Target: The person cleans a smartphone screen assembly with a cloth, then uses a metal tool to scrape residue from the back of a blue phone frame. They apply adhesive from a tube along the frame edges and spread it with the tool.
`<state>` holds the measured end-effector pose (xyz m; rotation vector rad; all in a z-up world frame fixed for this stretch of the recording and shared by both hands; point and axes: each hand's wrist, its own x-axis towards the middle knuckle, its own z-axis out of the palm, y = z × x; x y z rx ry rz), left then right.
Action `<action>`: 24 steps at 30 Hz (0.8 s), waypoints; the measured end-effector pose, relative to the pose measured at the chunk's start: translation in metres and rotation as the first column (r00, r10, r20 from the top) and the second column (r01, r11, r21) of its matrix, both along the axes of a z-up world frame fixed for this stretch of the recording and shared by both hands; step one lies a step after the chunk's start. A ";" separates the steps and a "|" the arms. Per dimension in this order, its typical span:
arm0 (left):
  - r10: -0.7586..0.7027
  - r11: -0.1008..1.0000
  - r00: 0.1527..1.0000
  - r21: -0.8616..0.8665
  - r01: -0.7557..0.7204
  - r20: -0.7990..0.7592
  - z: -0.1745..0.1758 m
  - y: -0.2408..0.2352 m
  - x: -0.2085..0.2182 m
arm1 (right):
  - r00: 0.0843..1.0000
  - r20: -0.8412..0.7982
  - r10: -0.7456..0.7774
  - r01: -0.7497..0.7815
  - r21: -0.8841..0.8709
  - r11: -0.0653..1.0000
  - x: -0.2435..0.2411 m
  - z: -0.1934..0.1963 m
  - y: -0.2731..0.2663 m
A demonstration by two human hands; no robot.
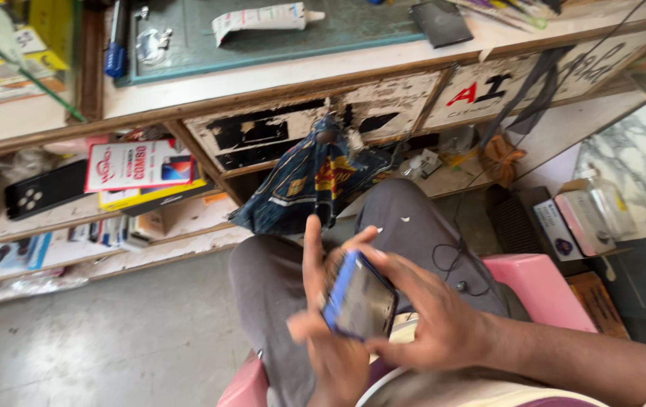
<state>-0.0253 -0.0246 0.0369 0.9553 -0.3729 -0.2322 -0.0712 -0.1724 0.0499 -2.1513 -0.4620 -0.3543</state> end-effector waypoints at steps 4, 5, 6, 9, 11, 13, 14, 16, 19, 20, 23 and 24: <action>-0.065 0.971 0.949 -0.240 -0.012 -0.307 -0.019 -0.005 0.013 | 0.978 -0.210 -0.011 0.006 -0.025 1.000 0.010 -0.008 0.001; -0.092 0.961 0.936 -0.275 -0.006 -0.341 -0.025 -0.004 0.013 | 0.932 -0.361 -0.026 0.033 0.013 0.999 0.011 -0.009 0.001; -0.125 0.949 0.921 -0.314 0.002 -0.370 -0.031 -0.002 0.015 | 0.864 -0.503 -0.037 0.066 0.041 0.997 0.012 -0.009 0.000; -0.147 0.938 0.898 -0.346 -0.006 -0.415 -0.044 0.001 0.018 | 0.819 -0.573 0.017 0.074 0.135 0.988 0.015 -0.008 -0.003; -0.152 0.926 0.903 -0.377 -0.013 -0.403 -0.049 0.002 0.020 | 0.835 -0.549 0.025 0.067 0.147 0.987 0.018 -0.009 -0.005; -0.163 0.897 0.919 -0.443 -0.013 -0.358 -0.054 0.002 0.024 | 0.826 -0.563 -0.007 0.080 0.105 0.991 0.021 -0.009 -0.006; -0.168 0.897 0.917 -0.442 -0.010 -0.363 -0.056 0.003 0.026 | 0.819 -0.573 -0.019 0.084 0.087 0.993 0.022 -0.010 -0.007; -0.179 0.898 0.911 -0.440 -0.003 -0.372 -0.059 0.004 0.029 | 0.805 -0.591 -0.044 0.092 0.051 0.995 0.023 -0.011 -0.007; -0.186 0.910 0.917 -0.413 0.027 -0.351 -0.063 0.006 0.034 | 0.778 -0.624 -0.073 0.081 -0.016 0.997 0.025 -0.016 -0.005; -0.193 0.908 0.915 -0.417 0.031 -0.353 -0.063 0.006 0.035 | 0.827 -0.558 -0.067 0.058 -0.033 0.998 0.025 -0.017 -0.004; -0.213 0.895 0.918 -0.443 0.045 -0.335 -0.063 0.007 0.035 | 0.901 -0.431 -0.049 0.012 -0.088 0.996 0.026 -0.021 -0.002; -0.215 0.887 0.925 -0.460 0.049 -0.315 -0.063 0.007 0.035 | 0.894 -0.445 -0.052 0.007 -0.101 0.995 0.026 -0.022 -0.001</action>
